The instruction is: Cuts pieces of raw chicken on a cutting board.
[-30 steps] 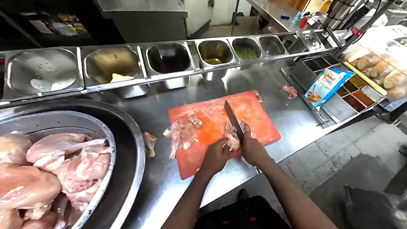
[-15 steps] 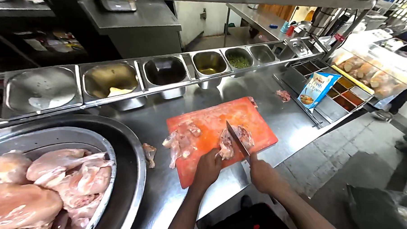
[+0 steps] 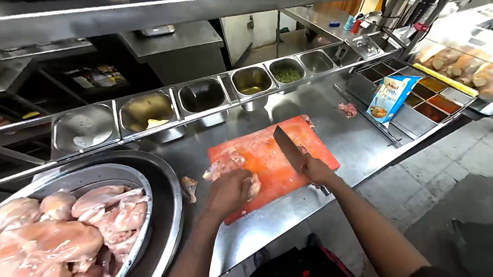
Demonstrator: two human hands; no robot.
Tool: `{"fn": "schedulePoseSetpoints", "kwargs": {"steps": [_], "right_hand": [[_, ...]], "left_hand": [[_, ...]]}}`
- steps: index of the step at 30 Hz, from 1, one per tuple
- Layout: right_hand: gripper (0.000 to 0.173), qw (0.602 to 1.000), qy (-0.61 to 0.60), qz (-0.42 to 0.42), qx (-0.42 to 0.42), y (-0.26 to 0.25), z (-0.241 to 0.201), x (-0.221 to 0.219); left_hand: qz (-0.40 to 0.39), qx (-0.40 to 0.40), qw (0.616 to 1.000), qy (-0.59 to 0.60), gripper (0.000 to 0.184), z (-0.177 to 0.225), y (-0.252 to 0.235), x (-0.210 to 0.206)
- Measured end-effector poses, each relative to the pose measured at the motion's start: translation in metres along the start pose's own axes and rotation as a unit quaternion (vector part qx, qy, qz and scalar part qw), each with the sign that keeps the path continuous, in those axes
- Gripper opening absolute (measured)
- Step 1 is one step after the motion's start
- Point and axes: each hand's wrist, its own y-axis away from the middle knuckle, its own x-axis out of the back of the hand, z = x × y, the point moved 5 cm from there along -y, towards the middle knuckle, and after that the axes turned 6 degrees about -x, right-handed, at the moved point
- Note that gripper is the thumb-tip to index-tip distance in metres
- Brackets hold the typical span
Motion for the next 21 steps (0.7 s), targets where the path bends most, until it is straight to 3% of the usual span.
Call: {"fn": "schedulePoseSetpoints", "kwargs": {"steps": [2,4,6,9,11,15,18,21], "right_hand": [[0.041,1.0,0.006,0.007,0.008,-0.001,-0.001,-0.001],[0.042,1.0,0.015,0.022,0.016,0.008,0.0,-0.006],[0.037,0.998,0.012,0.05,0.032,0.028,0.004,-0.011],[0.028,0.997,0.027,0.044,0.057,0.05,0.009,-0.014],[0.026,0.996,0.021,0.043,0.079,0.061,0.013,-0.018],[0.028,0.994,-0.001,0.054,0.091,0.069,0.019,-0.018],[0.028,0.996,0.002,0.041,0.079,0.071,0.021,-0.021],[0.028,0.997,0.018,0.013,0.076,0.082,0.011,-0.025]], "left_hand": [[-0.045,0.002,0.999,0.004,0.028,0.005,-0.031,-0.015],[-0.055,0.006,0.996,0.068,0.029,-0.003,-0.052,-0.057],[0.005,0.026,0.993,0.115,0.031,-0.01,-0.049,-0.088],[0.13,0.062,0.983,0.117,0.029,-0.013,-0.028,-0.097],[0.172,0.058,0.975,0.124,0.028,-0.013,-0.023,-0.106],[0.112,-0.027,0.973,0.199,0.022,-0.011,-0.057,-0.108],[0.074,-0.021,0.97,0.231,0.025,-0.018,-0.074,-0.102],[0.098,-0.01,0.973,0.207,0.029,-0.022,-0.071,-0.095]]}}
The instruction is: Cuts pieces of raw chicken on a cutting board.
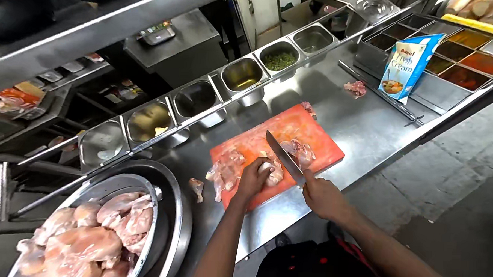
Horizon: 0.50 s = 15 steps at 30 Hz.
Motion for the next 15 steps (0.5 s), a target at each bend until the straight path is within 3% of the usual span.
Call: {"fn": "schedulePoseSetpoints", "kwargs": {"steps": [7,10,12,15], "right_hand": [[0.03,0.993,0.059,-0.095,-0.034,0.002,-0.006,-0.015],[0.028,0.994,0.053,-0.092,-0.04,0.001,0.0,-0.013],[0.027,0.995,0.051,-0.074,-0.035,0.004,-0.002,-0.01],[0.026,0.998,0.042,-0.032,-0.032,0.015,-0.012,-0.004]], "left_hand": [[0.046,-0.028,0.998,-0.02,0.025,-0.009,0.005,-0.004],[0.016,-0.069,0.984,-0.166,0.032,-0.003,0.015,0.0],[-0.009,-0.029,0.963,-0.269,0.038,0.003,0.022,0.001],[-0.049,0.074,0.966,-0.242,0.045,0.003,0.022,-0.005]]}}
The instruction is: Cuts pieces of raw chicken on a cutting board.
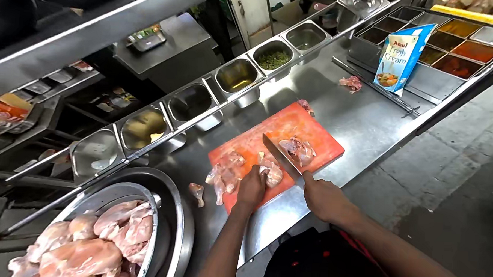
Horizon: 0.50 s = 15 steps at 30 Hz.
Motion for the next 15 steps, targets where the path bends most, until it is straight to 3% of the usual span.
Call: {"fn": "schedulePoseSetpoints", "kwargs": {"steps": [3,6,10,15], "right_hand": [[0.023,1.0,-0.004,0.027,0.003,0.007,-0.007,0.004],[0.026,1.0,0.008,-0.01,-0.024,0.001,-0.004,-0.008],[0.024,1.0,-0.016,-0.008,-0.024,-0.002,0.001,-0.011],[0.023,0.997,-0.03,0.059,-0.027,0.004,-0.003,0.0]], "left_hand": [[-0.004,-0.021,0.994,0.103,0.044,0.008,-0.013,-0.013],[-0.026,-0.046,0.991,0.127,0.043,0.01,-0.021,-0.01],[-0.063,-0.059,0.994,0.066,0.04,0.006,-0.023,-0.012],[-0.11,-0.008,0.992,-0.066,0.042,0.011,-0.018,-0.003]]}}
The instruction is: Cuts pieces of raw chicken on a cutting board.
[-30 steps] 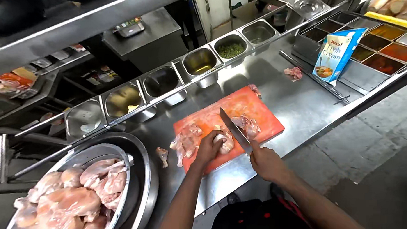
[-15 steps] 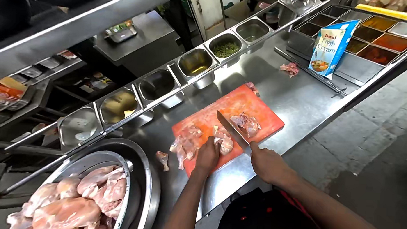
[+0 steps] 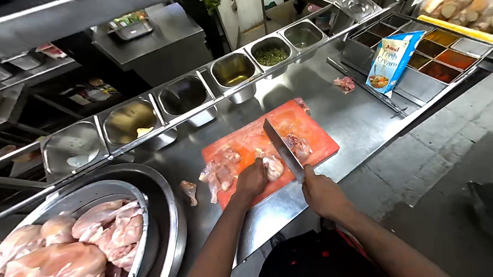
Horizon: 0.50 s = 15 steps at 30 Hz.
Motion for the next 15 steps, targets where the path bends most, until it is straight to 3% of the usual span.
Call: {"fn": "schedulePoseSetpoints", "kwargs": {"steps": [5,8,10,12,14,15], "right_hand": [[0.024,0.997,0.043,-0.058,-0.011,-0.008,-0.005,-0.017],[0.024,0.999,0.039,-0.012,0.02,-0.001,-0.008,0.007],[0.021,0.989,0.026,0.118,0.091,0.018,-0.019,0.05],[0.021,0.93,-0.035,0.316,0.185,0.045,-0.034,0.094],[0.03,0.859,-0.111,0.45,0.215,0.053,-0.042,0.105],[0.035,0.85,-0.134,0.467,0.204,0.045,-0.04,0.091]], "left_hand": [[-0.011,0.009,1.0,-0.021,0.04,-0.001,0.0,0.001],[-0.009,0.009,1.0,-0.004,0.04,-0.002,-0.002,0.0],[-0.004,0.008,1.0,0.004,0.039,-0.003,-0.003,-0.001],[0.009,0.006,1.0,0.011,0.038,-0.004,-0.002,-0.003],[0.022,-0.001,1.0,0.015,0.037,-0.006,-0.001,-0.005],[0.028,-0.008,0.999,0.017,0.037,-0.006,-0.002,-0.006]]}}
